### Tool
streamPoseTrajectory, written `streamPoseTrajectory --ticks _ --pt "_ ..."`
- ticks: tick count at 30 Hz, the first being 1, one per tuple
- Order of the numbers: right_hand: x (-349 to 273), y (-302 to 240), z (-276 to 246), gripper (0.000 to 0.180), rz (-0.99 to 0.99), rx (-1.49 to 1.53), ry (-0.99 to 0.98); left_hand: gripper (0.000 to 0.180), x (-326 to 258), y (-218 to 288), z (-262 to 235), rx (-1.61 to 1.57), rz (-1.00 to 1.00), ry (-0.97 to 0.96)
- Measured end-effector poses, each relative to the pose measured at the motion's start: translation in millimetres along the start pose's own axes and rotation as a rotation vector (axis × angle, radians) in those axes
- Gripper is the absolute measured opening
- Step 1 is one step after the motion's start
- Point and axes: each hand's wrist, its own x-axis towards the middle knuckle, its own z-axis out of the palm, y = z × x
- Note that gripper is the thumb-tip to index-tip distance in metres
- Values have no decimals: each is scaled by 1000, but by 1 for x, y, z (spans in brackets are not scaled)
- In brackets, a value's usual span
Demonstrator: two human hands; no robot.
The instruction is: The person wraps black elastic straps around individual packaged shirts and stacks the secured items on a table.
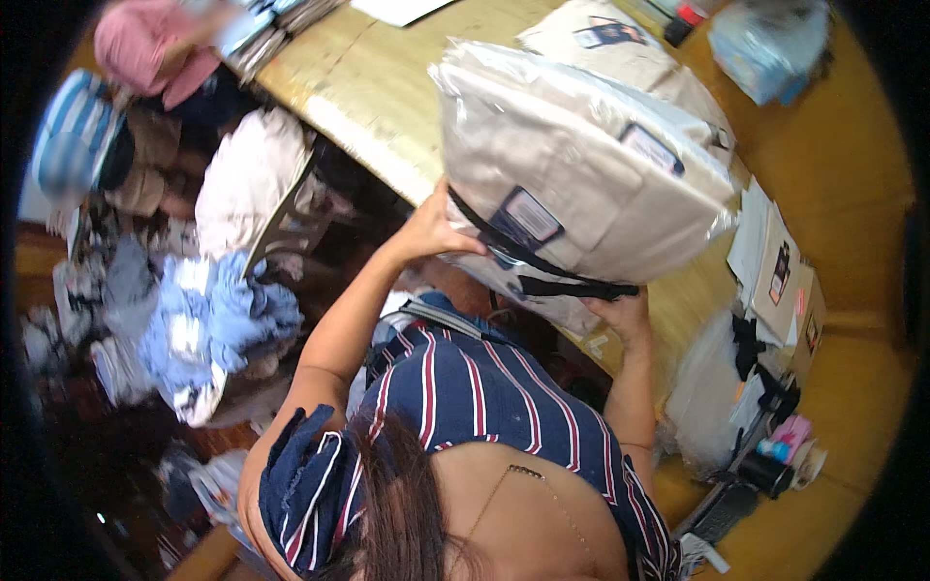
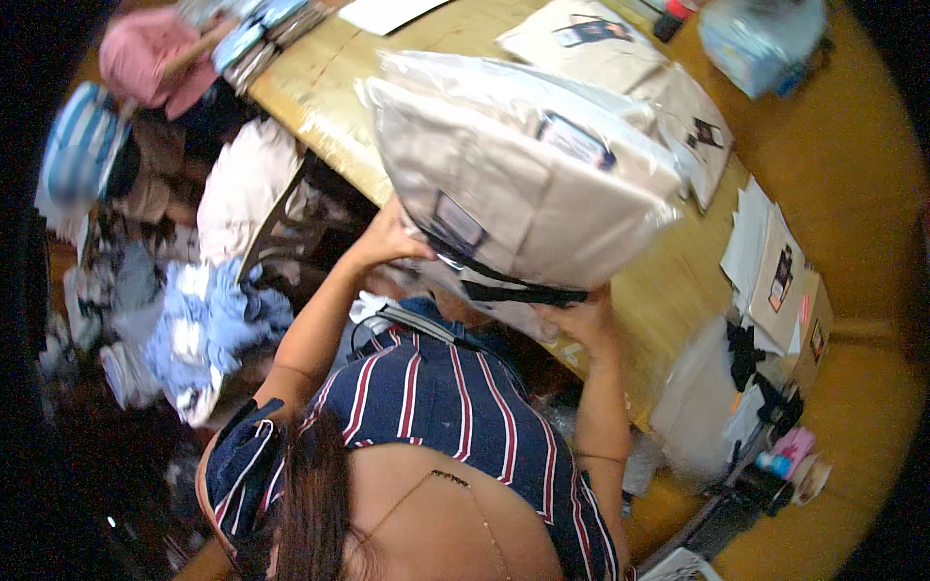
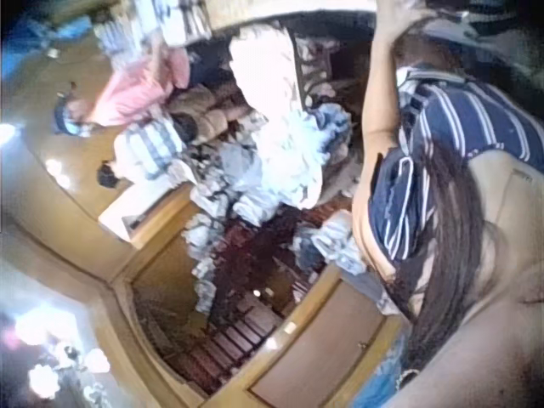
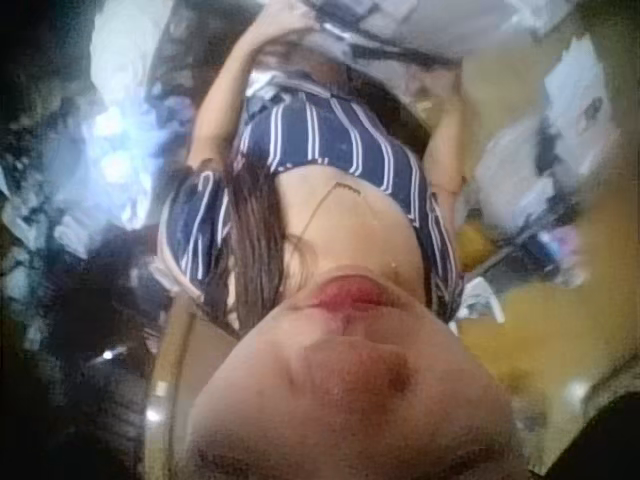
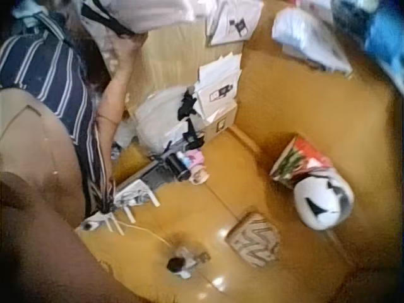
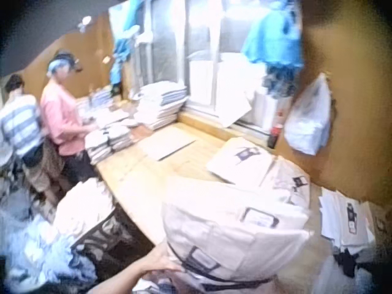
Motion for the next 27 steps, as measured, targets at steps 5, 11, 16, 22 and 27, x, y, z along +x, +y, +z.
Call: streamPoseTrajectory --ticks 5,11,16,22,27 --pt "29 -12 142 76 48 315 -212 93 -119 -22 -103 -433 -291 278" --pt "40 36 298 63 661 542 -589 68 -258 -73 -144 -164 -851 556" --pt "27 187 335 41 1337 694 -617 52 -265 -151 -119 -383 -1124 442" --pt "51 258 264 42 1355 594 -329 79 -184 -265 -52 -230 -1016 186" --pt "105 278 206 50 713 -432 -176 96 -99 -287 -47 49 -1024 -3"
